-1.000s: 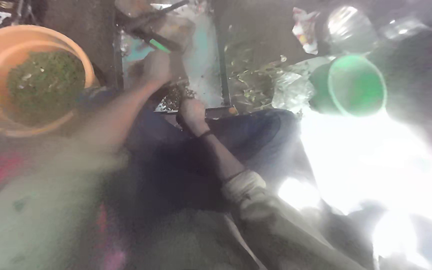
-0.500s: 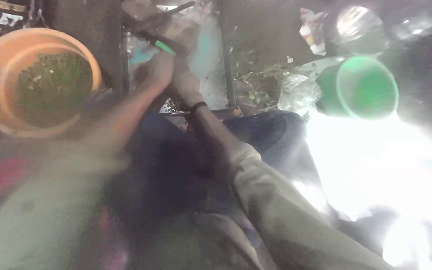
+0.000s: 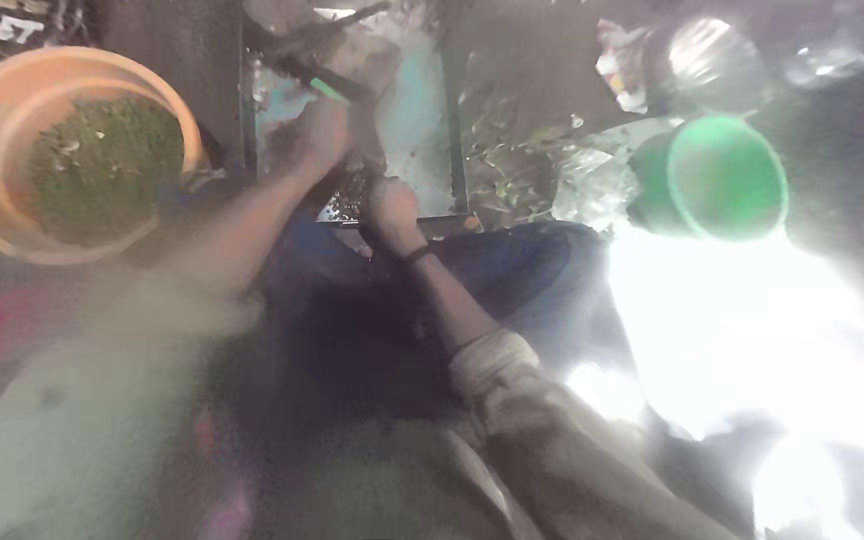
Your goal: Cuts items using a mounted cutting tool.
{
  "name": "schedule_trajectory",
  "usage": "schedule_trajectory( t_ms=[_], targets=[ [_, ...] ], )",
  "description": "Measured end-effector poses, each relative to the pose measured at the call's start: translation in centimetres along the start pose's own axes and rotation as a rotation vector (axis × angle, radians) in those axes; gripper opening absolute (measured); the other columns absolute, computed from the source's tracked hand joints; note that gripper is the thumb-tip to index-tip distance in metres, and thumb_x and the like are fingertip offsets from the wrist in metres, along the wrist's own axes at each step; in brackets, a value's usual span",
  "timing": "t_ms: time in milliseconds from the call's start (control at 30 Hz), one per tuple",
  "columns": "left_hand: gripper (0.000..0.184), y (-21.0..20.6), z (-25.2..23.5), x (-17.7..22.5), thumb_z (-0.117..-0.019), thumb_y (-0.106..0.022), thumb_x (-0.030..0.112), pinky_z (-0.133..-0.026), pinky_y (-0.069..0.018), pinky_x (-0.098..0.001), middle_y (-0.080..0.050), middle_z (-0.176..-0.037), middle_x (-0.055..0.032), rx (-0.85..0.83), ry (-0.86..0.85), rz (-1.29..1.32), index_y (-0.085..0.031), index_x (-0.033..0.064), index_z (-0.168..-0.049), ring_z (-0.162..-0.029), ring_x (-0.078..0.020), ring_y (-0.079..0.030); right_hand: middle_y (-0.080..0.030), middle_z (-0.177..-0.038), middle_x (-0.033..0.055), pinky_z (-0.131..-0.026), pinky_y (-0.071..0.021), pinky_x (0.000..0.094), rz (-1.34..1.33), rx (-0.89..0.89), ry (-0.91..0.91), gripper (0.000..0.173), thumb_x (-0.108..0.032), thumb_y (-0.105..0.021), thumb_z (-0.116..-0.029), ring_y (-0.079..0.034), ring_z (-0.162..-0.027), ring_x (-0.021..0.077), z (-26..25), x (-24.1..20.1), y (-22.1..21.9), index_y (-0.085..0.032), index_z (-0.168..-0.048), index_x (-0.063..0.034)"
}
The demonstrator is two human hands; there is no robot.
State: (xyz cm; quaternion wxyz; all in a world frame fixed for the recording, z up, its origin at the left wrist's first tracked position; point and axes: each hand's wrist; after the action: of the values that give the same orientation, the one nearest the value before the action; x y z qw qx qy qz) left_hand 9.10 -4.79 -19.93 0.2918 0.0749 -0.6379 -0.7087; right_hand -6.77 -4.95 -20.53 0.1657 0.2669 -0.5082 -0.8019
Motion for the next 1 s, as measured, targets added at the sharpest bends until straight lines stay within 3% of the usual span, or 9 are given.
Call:
schedule_trajectory(
  t_ms=[100,233,333,467,600,700,833,900,1000],
  targets=[
    [0.023,-0.5,-0.3,-0.4,-0.1007,-0.059,0.013,-0.093,-0.0544,-0.0665,-0.069,-0.112,-0.0304,-0.020,0.002,-0.020,-0.070,-0.0075,-0.100,-0.110,-0.0498,-0.067,-0.073,-0.111,0.0194,-0.079,-0.0582,0.0601,-0.015,-0.025,0.029,0.031,-0.027,-0.057,-0.1021,-0.072,-0.102,0.0390,-2.0,-1.6,1.6,-0.069,-0.120,-0.0057],
    [0.016,-0.1,0.4,0.3,-0.0998,-0.057,0.001,-0.096,-0.0544,-0.0627,-0.066,-0.120,-0.0289,-0.064,0.029,-0.116,-0.069,-0.0057,-0.108,-0.117,-0.0481,-0.064,-0.074,-0.110,0.0167,-0.075,-0.0593,0.0596,-0.026,0.061,0.086,0.037,-0.031,-0.059,-0.0992,-0.073,-0.097,0.0371,-5.4,-3.1,0.7,-0.065,-0.129,-0.0098],
    [0.016,-0.6,0.1,-0.3,-0.0985,-0.057,0.000,-0.098,-0.0531,-0.0631,-0.067,-0.119,-0.0276,-0.060,0.005,-0.099,-0.070,-0.0050,-0.107,-0.117,-0.0473,-0.063,-0.072,-0.117,0.0185,-0.079,-0.0592,0.0611,-0.009,0.002,0.075,0.042,-0.032,-0.059,-0.1008,-0.072,-0.104,0.0392,-6.2,-3.5,0.9,-0.061,-0.136,-0.0103],
    [0.019,-0.4,-0.2,-0.2,-0.0942,-0.067,0.009,-0.095,-0.0542,-0.0649,-0.067,-0.116,-0.0297,-0.066,-0.003,-0.075,-0.070,-0.0071,-0.104,-0.114,-0.0491,-0.065,-0.073,-0.113,0.0187,-0.080,-0.0588,0.0604,0.003,-0.026,0.047,0.034,-0.032,-0.055,-0.1030,-0.072,-0.103,0.0386,-4.9,-2.5,0.2,-0.070,-0.124,-0.0091],
    [0.018,-0.3,-0.4,0.0,-0.0954,-0.065,0.010,-0.094,-0.0540,-0.0643,-0.068,-0.111,-0.0297,-0.067,-0.002,-0.072,-0.069,-0.0073,-0.099,-0.111,-0.0480,-0.066,-0.073,-0.109,0.0225,-0.081,-0.0576,0.0623,0.017,-0.057,0.026,0.045,-0.024,-0.059,-0.1010,-0.072,-0.101,0.0431,-1.7,-1.1,-1.0,-0.058,-0.142,-0.0079],
    [0.024,0.4,0.0,0.6,-0.1000,-0.061,0.014,-0.094,-0.0540,-0.0632,-0.069,-0.111,-0.0298,-0.083,0.041,-0.070,-0.069,-0.0080,-0.098,-0.111,-0.0475,-0.067,-0.074,-0.099,0.0172,-0.073,-0.0586,0.0592,0.044,-0.044,0.024,0.072,-0.022,-0.064,-0.0915,-0.073,-0.091,0.0393,0.2,0.5,-2.3,-0.040,-0.159,-0.0221],
    [0.027,0.3,0.1,0.4,-0.0974,-0.064,0.016,-0.092,-0.0543,-0.0649,-0.068,-0.109,-0.0312,-0.082,0.046,-0.050,-0.068,-0.0103,-0.093,-0.109,-0.0485,-0.067,-0.074,-0.104,0.0180,-0.074,-0.0589,0.0584,-0.011,0.007,0.007,0.049,-0.025,-0.062,-0.0955,-0.073,-0.096,0.0385,0.6,0.6,-0.4,-0.058,-0.142,-0.0126],
    [0.023,0.3,0.2,0.4,-0.0963,-0.066,0.013,-0.091,-0.0543,-0.0667,-0.068,-0.110,-0.0323,-0.082,0.045,-0.040,-0.069,-0.0103,-0.096,-0.109,-0.0503,-0.067,-0.073,-0.105,0.0192,-0.077,-0.0581,0.0591,-0.064,-0.015,-0.027,0.029,-0.026,-0.060,-0.0998,-0.073,-0.098,0.0383,-0.2,-0.4,1.5,-0.069,-0.117,-0.0045],
    [0.017,-0.2,0.2,-0.1,-0.0951,-0.067,0.006,-0.094,-0.0541,-0.0673,-0.067,-0.117,-0.0304,-0.068,0.034,-0.036,-0.071,-0.0054,-0.107,-0.114,-0.0502,-0.065,-0.073,-0.111,0.0181,-0.079,-0.0578,0.0592,-0.048,-0.046,0.007,0.031,-0.031,-0.057,-0.1019,-0.072,-0.103,0.0365,-2.6,-1.9,2.7,-0.071,-0.110,-0.0041]
  ],
)
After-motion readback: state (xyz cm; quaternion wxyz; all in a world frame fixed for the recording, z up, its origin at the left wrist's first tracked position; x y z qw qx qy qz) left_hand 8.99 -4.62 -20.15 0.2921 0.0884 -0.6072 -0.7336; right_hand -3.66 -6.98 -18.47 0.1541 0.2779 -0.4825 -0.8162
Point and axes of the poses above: each hand's wrist, its own z-axis away from the middle knuckle, its own y-axis out of the back of the hand, x = y × z
